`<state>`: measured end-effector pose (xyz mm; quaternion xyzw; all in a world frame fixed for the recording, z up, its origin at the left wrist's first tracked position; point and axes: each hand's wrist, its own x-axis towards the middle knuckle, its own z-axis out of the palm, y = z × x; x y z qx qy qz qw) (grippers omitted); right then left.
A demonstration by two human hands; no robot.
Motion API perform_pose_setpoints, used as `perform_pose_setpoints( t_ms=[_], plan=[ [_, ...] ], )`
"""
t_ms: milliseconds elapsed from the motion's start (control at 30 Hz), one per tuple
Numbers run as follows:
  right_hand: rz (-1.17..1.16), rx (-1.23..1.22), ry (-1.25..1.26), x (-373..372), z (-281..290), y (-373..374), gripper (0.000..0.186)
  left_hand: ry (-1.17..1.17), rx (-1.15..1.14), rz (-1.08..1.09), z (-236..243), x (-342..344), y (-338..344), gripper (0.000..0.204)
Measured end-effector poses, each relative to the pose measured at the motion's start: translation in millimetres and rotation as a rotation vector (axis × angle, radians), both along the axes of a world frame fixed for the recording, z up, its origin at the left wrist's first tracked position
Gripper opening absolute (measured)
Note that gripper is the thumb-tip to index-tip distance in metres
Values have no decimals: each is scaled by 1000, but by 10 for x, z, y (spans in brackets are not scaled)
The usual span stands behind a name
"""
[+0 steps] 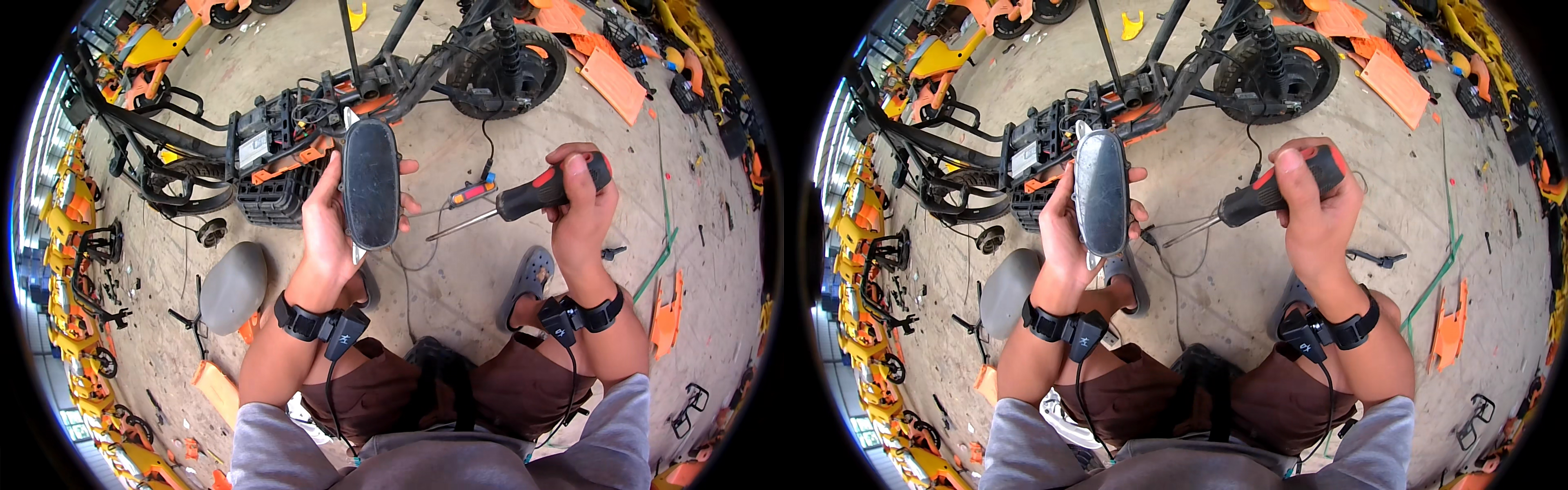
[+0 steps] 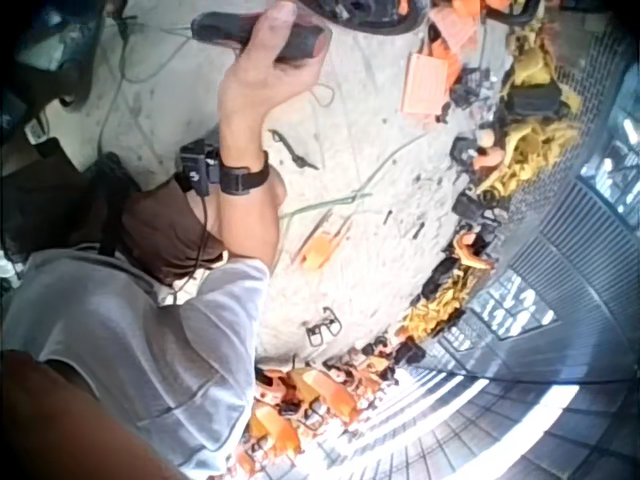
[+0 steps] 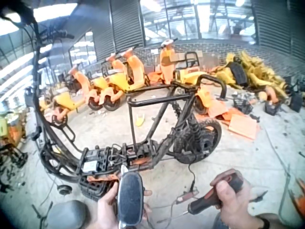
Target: The person uses a screwdriver to pry open a black plastic scooter part, repeatedly working along the seam to separate the casing. The person holds the part in one hand and manipulates the screwdriver with the other, occasionally repositioning the tool.
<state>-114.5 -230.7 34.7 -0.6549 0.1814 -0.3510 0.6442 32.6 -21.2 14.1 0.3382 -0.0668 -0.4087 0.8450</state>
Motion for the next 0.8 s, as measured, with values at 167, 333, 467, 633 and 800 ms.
perform_pose_setpoints(
  t_ms=[167,333,467,633,800],
  plan=[
    [59,-57,-43,-17,-44,10,27,-43,11,-18,4,-14,7,57],
    [113,-104,-43,-19,-54,34,23,-89,19,-43,2,-21,15,64],
    [123,-168,2,-19,-34,64,24,-109,47,-60,10,-16,30,66],
    [119,-366,23,-9,-44,83,25,-92,44,-60,36,-27,20,65],
    [169,-448,27,0,-99,82,26,-26,-12,-86,8,-16,16,66]
  ],
)
